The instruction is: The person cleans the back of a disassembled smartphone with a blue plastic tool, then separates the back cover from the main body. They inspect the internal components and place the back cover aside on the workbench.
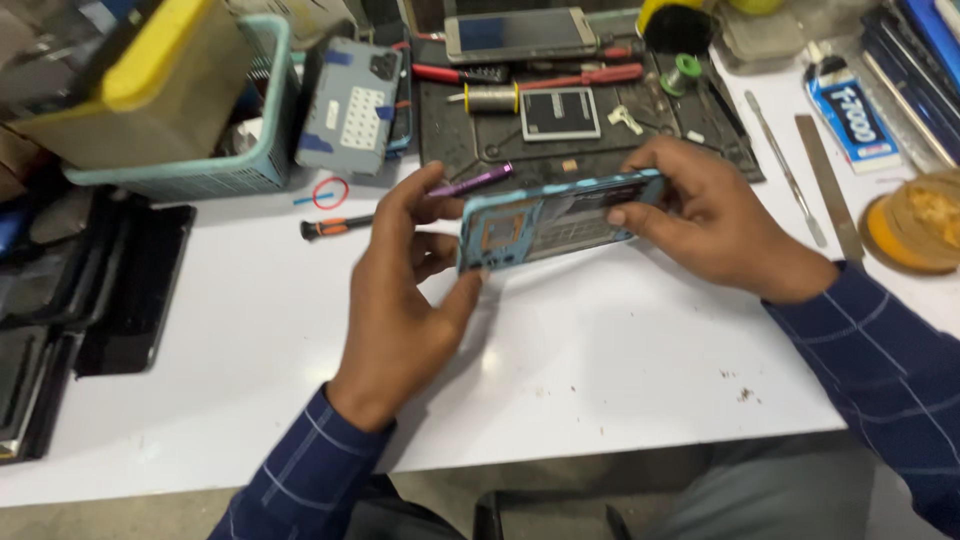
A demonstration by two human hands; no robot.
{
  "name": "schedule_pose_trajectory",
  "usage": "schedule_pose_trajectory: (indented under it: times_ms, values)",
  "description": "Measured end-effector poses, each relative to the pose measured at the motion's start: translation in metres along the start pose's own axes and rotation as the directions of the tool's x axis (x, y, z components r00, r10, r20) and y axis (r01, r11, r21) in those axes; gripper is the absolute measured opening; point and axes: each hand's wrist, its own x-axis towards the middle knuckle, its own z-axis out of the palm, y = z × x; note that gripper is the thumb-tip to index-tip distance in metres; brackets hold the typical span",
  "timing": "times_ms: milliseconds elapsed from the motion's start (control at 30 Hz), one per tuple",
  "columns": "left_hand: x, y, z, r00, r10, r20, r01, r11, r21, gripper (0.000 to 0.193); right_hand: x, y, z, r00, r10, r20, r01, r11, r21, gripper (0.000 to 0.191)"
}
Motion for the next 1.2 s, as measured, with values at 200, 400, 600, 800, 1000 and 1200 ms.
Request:
schedule_pose_trajectory:
  times_ms: [200,400,600,800,1000,1200]
  values:
    - [0.061,-0.025,-0.012,0.981,-0.192,-0.013,0.163,0.864,-0.476,0.041,0.009,-0.011,0.014,0.935,-0.192,-0.299,0.164,0.979,-0.117,0.023]
    - [0.062,-0.045,0.006,0.933,-0.353,0.064,0.314,0.717,-0.622,0.029,0.009,-0.013,0.039,0.822,-0.391,-0.415,0.278,0.91,-0.307,0.025]
    - [0.055,-0.047,0.007,0.886,-0.45,0.109,0.402,0.631,-0.664,0.029,0.006,-0.003,0.045,0.845,-0.376,-0.379,0.288,0.919,-0.269,0.029]
    - [0.051,-0.034,0.009,0.923,-0.352,0.154,0.352,0.617,-0.704,0.063,0.006,-0.008,0.048,0.846,-0.394,-0.358,0.277,0.9,-0.337,0.031]
    - [0.049,-0.035,0.016,0.914,-0.377,0.148,0.362,0.598,-0.715,0.081,0.001,-0.011,0.054,0.859,-0.461,-0.223,0.363,0.855,-0.371,0.04]
    - [0.048,-0.036,0.011,0.918,-0.349,0.188,0.368,0.574,-0.731,0.079,-0.007,-0.017,0.048,0.959,-0.254,-0.122,0.272,0.948,0.168,0.061]
